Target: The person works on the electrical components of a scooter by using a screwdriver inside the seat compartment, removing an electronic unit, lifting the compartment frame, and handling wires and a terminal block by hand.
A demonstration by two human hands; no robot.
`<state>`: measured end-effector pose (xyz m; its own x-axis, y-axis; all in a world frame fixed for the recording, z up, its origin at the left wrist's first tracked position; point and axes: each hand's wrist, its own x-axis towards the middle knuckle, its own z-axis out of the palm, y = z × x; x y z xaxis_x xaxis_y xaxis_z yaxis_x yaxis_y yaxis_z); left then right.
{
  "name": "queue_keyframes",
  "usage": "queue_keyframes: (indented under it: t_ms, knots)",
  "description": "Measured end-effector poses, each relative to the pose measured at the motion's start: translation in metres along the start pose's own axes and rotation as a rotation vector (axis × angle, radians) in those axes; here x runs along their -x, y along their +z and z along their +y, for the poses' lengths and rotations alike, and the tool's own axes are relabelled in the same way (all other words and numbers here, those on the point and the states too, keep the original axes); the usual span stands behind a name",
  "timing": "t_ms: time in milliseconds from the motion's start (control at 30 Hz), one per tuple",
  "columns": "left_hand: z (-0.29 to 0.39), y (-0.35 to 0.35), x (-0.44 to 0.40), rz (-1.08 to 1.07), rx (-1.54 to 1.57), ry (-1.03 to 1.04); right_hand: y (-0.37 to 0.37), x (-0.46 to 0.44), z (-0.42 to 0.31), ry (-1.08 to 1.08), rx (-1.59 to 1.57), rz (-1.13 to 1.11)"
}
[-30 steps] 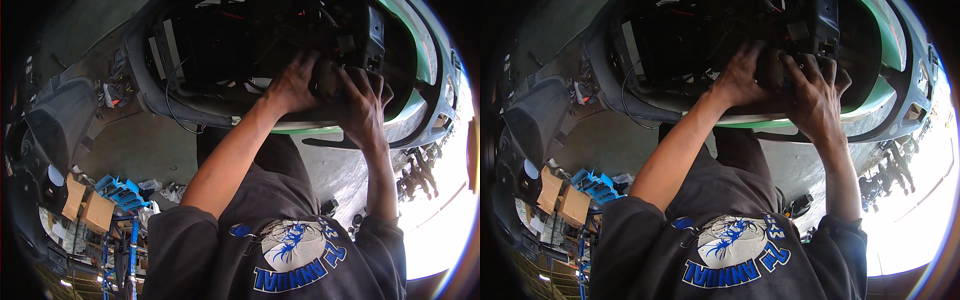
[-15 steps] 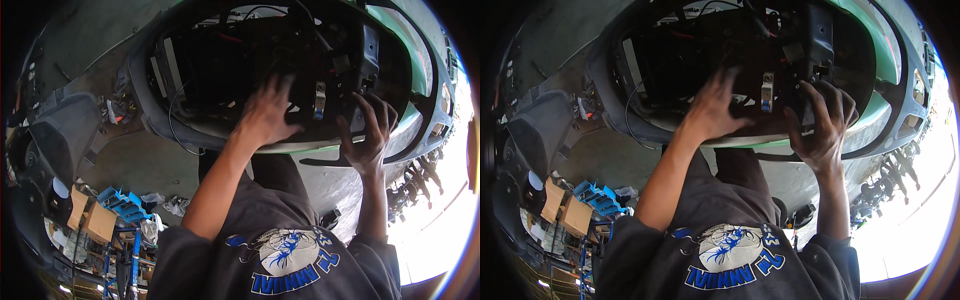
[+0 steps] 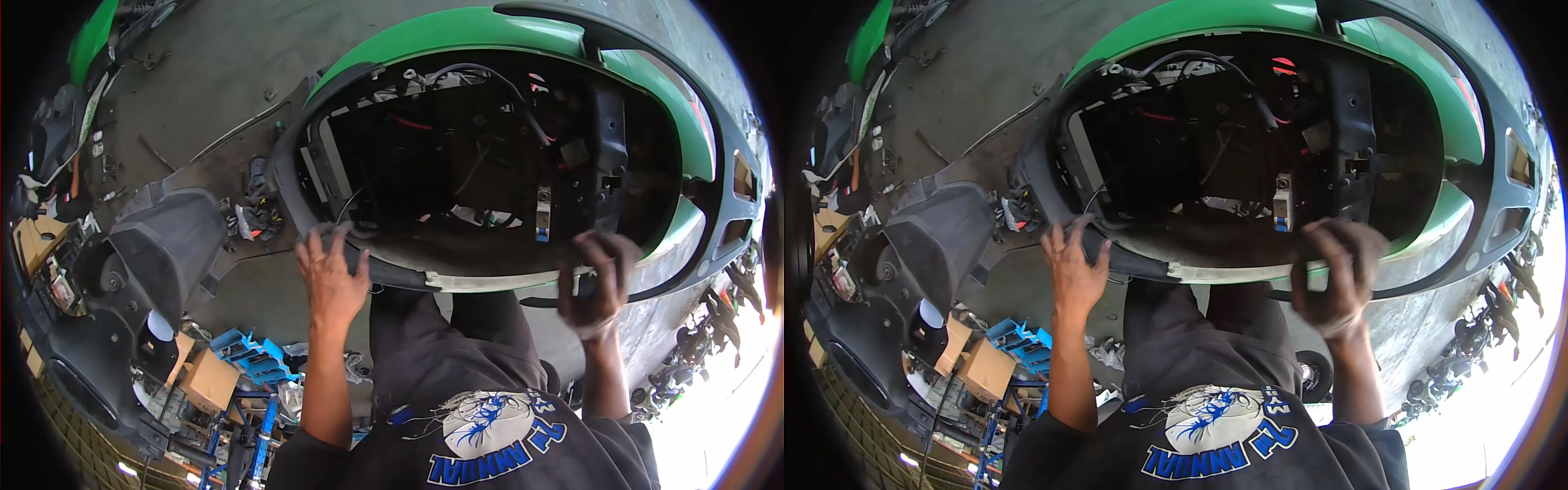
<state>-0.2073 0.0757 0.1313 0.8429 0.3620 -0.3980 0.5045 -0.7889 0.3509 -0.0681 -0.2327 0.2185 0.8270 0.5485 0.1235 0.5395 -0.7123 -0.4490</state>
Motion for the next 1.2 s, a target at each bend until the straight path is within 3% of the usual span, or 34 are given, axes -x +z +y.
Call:
queue_keyframes:
  t_ms: [33, 133, 167, 233, 267, 333, 467, 500, 567, 667, 733, 800, 900, 1033, 1100, 1200]
  knots:
    - [0.01, -0.002, -0.012, -0.001, -0.013, 0.003, 0.016, 0.004, -0.006, 0.007, -0.175, -0.018]
    - [0.031, 0.011, -0.057, 0.044, 0.083, 0.18, 0.051, -0.005, -0.042, -0.06, -0.359, -0.345]
    - [0.033, 0.024, -0.077, 0.012, 0.148, 0.192, 0.064, -0.01, -0.056, -0.059, -0.328, -0.49]
    - [0.038, 0.048, -0.11, -0.049, 0.034, 0.153, 0.103, -0.012, -0.072, -0.081, -0.325, -0.548]
    - [0.046, 0.054, -0.123, -0.047, 0.026, 0.162, 0.118, -0.02, -0.081, -0.036, -0.332, -0.495]
    - [0.056, 0.064, -0.141, 0.04, -0.053, 0.368, 0.142, -0.032, -0.086, 0.018, -0.345, -0.442]
    - [0.037, 0.108, -0.177, 0.224, -0.131, 0.573, 0.183, -0.052, -0.068, 0.374, -0.22, -0.449]
    - [0.032, 0.103, -0.183, 0.211, 0.079, 0.613, 0.19, -0.053, -0.061, 0.487, -0.196, -0.436]
    - [0.028, 0.088, -0.187, 0.104, 0.344, 0.607, 0.196, -0.056, -0.048, 0.497, -0.154, -0.456]
    - [0.023, 0.074, -0.188, 0.107, 0.395, 0.718, 0.241, -0.043, -0.033, 0.47, -0.158, -0.452]
    - [0.021, 0.074, -0.19, 0.105, 0.451, 0.695, 0.246, -0.049, -0.031, 0.452, -0.184, -0.414]
    - [0.02, 0.087, -0.194, 0.168, 0.476, 0.674, 0.246, -0.052, -0.031, 0.642, -0.256, -0.494]
    - [0.022, 0.099, -0.19, 0.249, 0.539, 0.555, 0.241, -0.051, -0.029, 0.704, -0.297, -0.461]
    - [0.031, 0.1, -0.189, 0.289, 0.662, 0.428, 0.245, -0.044, -0.023, 0.65, -0.27, -0.418]
    - [0.024, 0.101, -0.193, 0.275, 0.711, 0.436, 0.241, -0.047, -0.014, 0.579, -0.269, -0.579]
    - [0.009, 0.1, -0.206, 0.187, 0.771, 0.409, 0.208, -0.076, -0.022, 0.616, -0.3, -0.471]
